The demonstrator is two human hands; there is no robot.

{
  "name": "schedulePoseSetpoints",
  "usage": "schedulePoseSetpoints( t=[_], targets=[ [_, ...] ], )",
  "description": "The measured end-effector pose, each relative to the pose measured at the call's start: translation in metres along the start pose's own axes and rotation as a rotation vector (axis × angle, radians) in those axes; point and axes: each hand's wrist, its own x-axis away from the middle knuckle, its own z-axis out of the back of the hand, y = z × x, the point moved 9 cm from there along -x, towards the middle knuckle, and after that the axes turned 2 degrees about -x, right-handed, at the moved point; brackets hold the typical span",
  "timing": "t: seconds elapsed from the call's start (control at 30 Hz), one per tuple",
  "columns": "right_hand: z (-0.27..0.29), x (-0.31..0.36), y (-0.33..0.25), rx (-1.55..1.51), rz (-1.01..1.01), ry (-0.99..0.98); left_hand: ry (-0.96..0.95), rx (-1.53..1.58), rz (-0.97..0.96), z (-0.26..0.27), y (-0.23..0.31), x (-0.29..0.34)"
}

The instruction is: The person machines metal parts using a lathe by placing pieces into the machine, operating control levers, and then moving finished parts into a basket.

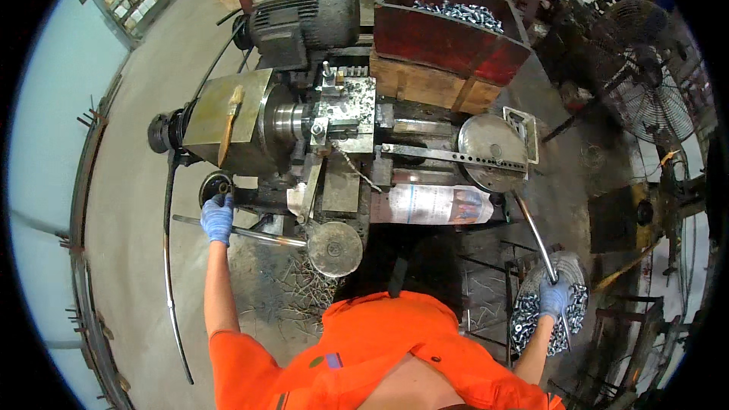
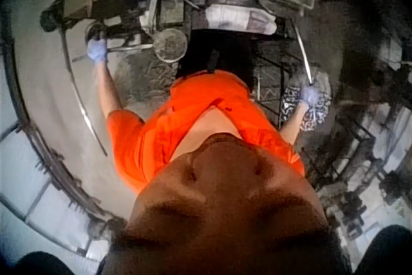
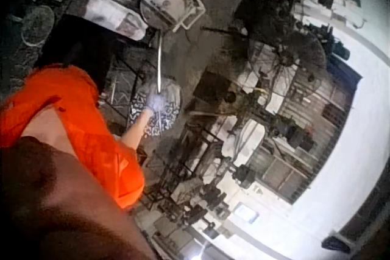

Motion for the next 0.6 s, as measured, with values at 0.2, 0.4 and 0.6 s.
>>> schedulePoseSetpoints(
  t=[0.2,0.4,0.6],
  targets=[
    [0.019,-0.052,-0.044,0.139,0.146,-0.010,0.060,0.057,-0.003,0.011,0.006,0.005],
    [0.036,-0.180,-0.082,0.263,0.085,0.127,0.009,0.241,0.061,-0.015,-0.012,-0.003],
    [0.065,-0.215,-0.214,0.244,0.208,0.198,0.057,0.201,0.039,-0.002,0.020,0.003]
  ],
)
